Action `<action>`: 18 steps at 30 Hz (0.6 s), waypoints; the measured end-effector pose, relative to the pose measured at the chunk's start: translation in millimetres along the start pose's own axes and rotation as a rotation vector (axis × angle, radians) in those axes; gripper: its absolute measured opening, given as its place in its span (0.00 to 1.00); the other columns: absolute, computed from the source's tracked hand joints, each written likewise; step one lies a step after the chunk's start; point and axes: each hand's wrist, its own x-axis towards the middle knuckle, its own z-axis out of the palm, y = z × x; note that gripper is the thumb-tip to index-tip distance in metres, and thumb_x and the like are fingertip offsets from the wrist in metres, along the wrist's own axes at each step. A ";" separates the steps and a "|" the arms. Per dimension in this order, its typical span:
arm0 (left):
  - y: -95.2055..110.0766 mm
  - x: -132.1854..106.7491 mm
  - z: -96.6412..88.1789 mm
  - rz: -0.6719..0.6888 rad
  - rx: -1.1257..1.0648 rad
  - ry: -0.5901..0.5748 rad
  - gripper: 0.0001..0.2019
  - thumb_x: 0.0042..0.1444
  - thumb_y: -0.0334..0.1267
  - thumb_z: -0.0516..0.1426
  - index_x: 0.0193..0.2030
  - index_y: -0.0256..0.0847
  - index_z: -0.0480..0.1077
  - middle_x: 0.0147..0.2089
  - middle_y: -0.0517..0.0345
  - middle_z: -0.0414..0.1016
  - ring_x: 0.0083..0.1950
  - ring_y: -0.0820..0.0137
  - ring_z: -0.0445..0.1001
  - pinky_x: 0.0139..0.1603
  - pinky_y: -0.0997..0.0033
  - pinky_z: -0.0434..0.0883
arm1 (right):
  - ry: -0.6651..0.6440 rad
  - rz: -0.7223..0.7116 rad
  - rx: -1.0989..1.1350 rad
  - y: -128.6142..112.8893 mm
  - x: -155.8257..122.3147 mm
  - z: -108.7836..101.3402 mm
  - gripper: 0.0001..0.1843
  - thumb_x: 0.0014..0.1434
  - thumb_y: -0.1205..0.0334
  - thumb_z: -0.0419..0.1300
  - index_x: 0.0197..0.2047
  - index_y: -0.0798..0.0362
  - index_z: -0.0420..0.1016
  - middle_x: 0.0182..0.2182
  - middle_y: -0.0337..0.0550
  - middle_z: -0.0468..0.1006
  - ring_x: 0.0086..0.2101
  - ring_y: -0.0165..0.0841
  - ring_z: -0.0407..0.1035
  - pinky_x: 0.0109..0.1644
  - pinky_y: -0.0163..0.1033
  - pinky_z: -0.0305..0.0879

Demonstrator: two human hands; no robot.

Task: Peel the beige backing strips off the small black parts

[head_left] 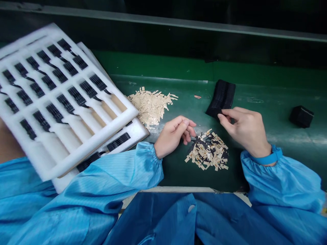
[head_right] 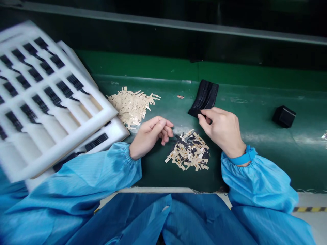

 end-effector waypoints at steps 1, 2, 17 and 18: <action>0.3 -0.1 0.1 -0.002 0.004 0.001 0.13 0.69 0.44 0.52 0.41 0.36 0.70 0.32 0.56 0.77 0.25 0.78 0.72 0.23 0.79 0.70 | 0.004 0.006 0.000 0.2 -0.5 0.6 0.14 0.66 0.56 0.60 0.45 0.54 0.83 0.28 0.44 0.78 0.30 0.37 0.73 0.33 0.42 0.63; 0.6 -0.2 0.1 -0.003 0.006 0.002 0.13 0.69 0.44 0.52 0.41 0.36 0.70 0.32 0.56 0.77 0.25 0.78 0.71 0.23 0.79 0.70 | 0.010 0.011 0.006 0.1 -0.8 1.1 0.14 0.67 0.56 0.59 0.46 0.53 0.83 0.29 0.44 0.79 0.31 0.37 0.73 0.34 0.42 0.64; 0.2 -1.1 -2.1 -0.006 -0.004 -0.028 0.13 0.69 0.44 0.53 0.41 0.35 0.70 0.31 0.57 0.76 0.25 0.78 0.71 0.23 0.80 0.69 | 0.004 0.035 0.141 0.1 1.9 5.1 0.07 0.61 0.64 0.60 0.41 0.53 0.79 0.33 0.45 0.76 0.30 0.35 0.69 0.33 0.41 0.64; -0.3 -1.0 -2.4 -0.004 -0.004 -0.027 0.13 0.69 0.44 0.53 0.41 0.35 0.70 0.31 0.57 0.76 0.25 0.78 0.71 0.23 0.80 0.69 | 0.020 0.036 0.147 0.3 2.1 4.6 0.07 0.61 0.64 0.60 0.41 0.54 0.80 0.32 0.45 0.75 0.30 0.35 0.69 0.33 0.41 0.64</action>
